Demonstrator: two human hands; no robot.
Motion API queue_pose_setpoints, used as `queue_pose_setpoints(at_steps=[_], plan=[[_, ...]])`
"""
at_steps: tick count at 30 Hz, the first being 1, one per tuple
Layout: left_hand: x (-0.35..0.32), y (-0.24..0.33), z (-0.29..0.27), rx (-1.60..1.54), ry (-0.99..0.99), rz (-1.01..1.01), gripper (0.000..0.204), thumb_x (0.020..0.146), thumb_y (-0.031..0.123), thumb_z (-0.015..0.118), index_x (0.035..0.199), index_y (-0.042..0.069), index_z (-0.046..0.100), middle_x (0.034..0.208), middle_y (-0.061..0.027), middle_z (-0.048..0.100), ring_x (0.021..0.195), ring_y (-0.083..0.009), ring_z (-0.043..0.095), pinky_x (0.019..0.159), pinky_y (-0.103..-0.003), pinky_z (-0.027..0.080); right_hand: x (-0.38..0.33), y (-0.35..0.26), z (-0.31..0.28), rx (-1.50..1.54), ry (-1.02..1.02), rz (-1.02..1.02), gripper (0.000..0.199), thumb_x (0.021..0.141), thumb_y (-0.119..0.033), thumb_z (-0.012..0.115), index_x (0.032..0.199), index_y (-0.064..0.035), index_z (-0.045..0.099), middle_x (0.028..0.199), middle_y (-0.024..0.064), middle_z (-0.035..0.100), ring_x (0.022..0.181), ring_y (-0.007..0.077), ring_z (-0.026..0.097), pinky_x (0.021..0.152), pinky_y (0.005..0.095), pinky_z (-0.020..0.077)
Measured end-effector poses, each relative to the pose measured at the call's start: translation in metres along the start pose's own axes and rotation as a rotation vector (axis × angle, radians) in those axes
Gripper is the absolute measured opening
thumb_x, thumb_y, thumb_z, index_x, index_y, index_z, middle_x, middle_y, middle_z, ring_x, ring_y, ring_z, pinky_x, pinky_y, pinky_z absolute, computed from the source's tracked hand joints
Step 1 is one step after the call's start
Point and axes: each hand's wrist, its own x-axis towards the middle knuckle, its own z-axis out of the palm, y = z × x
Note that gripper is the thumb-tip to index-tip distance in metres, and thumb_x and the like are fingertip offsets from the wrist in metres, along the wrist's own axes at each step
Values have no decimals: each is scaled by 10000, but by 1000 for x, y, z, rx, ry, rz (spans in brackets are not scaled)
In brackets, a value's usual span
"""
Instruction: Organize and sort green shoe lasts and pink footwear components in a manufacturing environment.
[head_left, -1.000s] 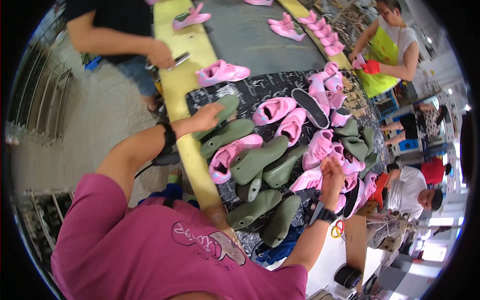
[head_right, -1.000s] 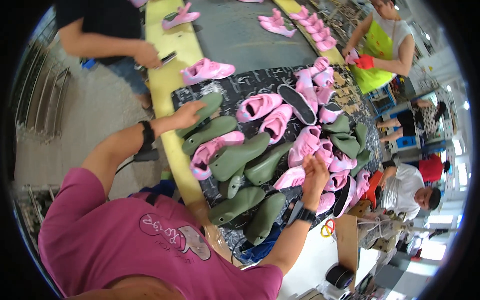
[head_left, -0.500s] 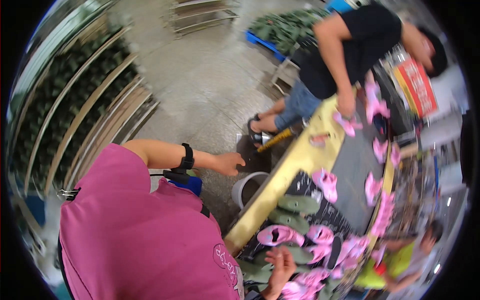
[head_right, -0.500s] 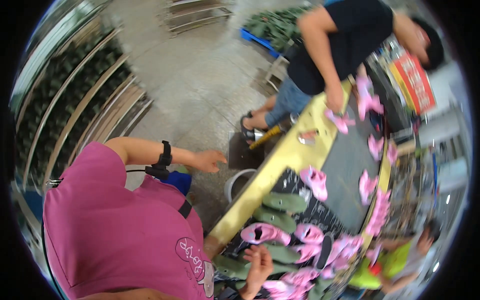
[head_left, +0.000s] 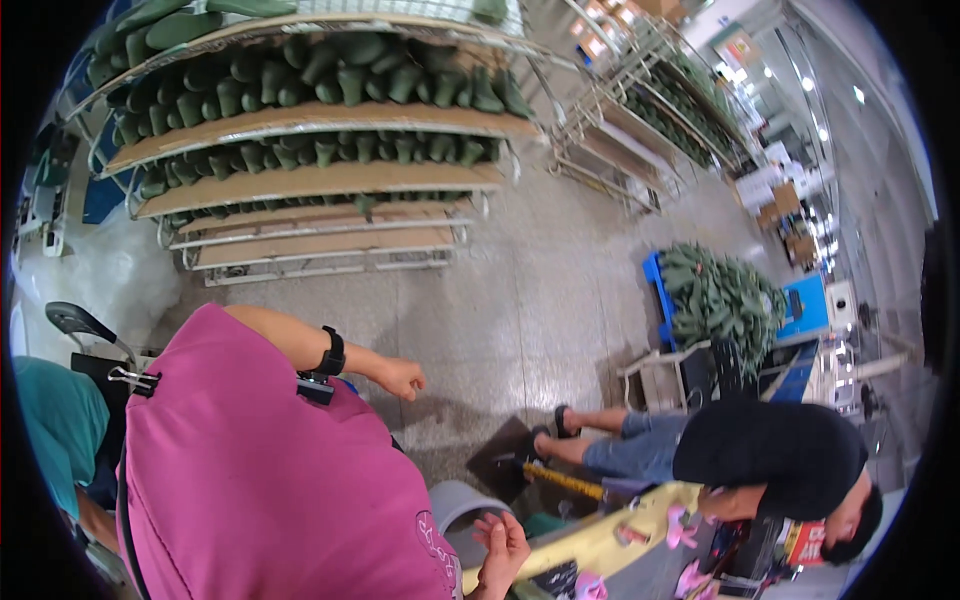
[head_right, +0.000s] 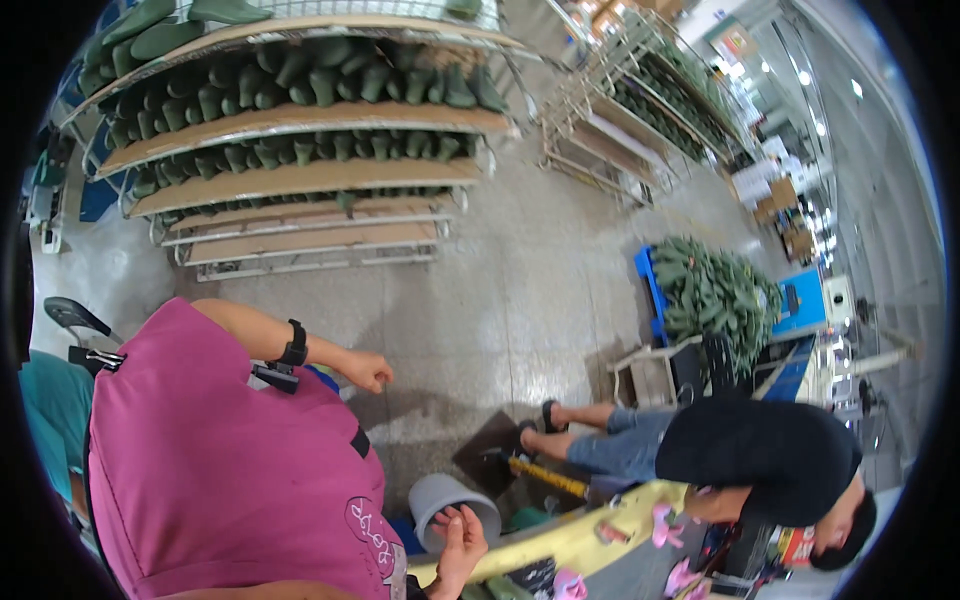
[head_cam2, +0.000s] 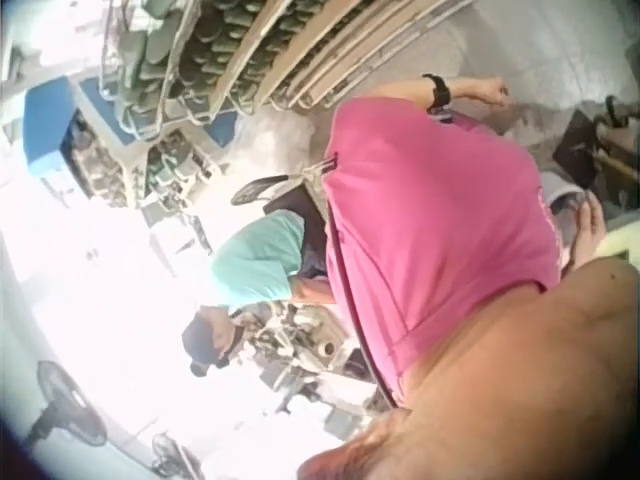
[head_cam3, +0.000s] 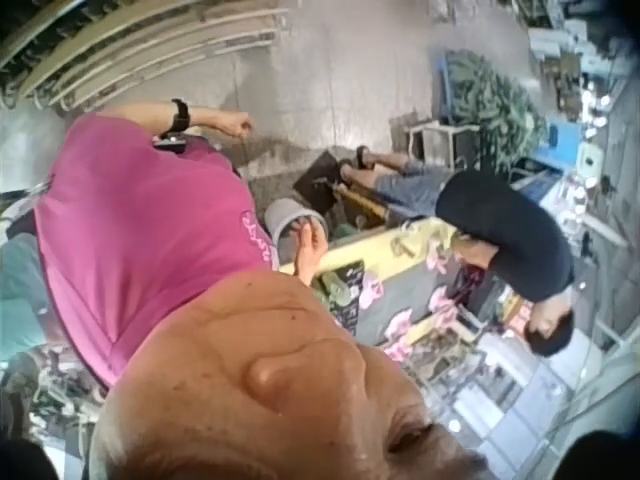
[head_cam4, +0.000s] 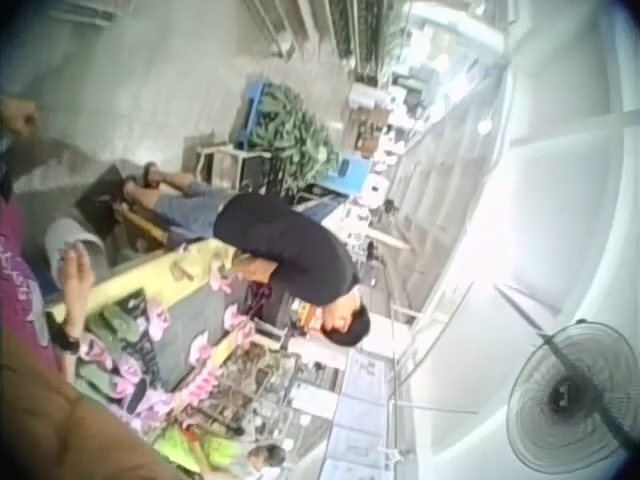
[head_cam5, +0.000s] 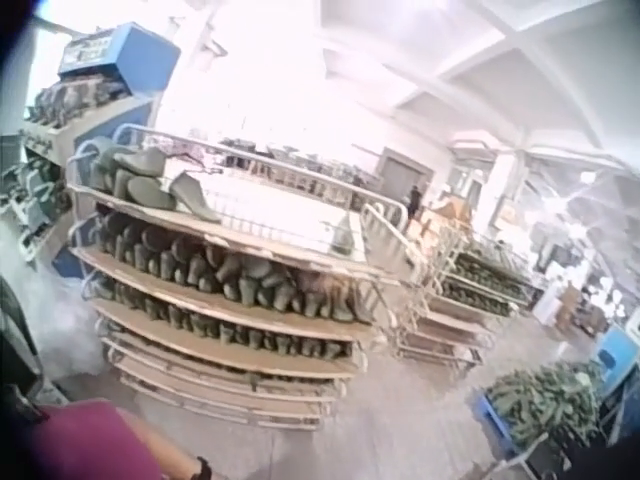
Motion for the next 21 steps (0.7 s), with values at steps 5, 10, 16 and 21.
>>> queue_pose_setpoints(at_steps=[5,10,16,21], plan=[[-61,-48,-97,-59,275,-138,420,704,202,621,1076,14,576,875,-109,635,780,-227,605,695,-330,476,86,-34,108,-140,-355,1,285,887,-66,505,1135,74,489,982,202,602,815,248,633,656,305,538],[-122,-79,-155,-140,473,-228,412,707,207,631,1063,4,586,885,-112,632,789,-212,606,707,-312,479,153,-80,202,-277,-625,-54,318,888,-97,516,1154,72,480,1002,203,597,854,257,627,677,320,532],[-197,-69,-211,-316,655,-82,442,786,239,621,1139,-12,533,906,-83,621,787,-146,577,713,-286,475,205,-115,292,-434,-905,-45,328,880,-107,528,1150,75,481,1007,206,597,858,261,626,682,320,532],[-263,-27,-244,-539,934,-43,412,803,149,625,1164,-13,510,957,-34,595,842,-105,556,743,-248,465,242,-124,354,-570,-1229,-114,303,878,-80,515,1149,53,492,1003,178,607,856,238,627,678,302,527]])
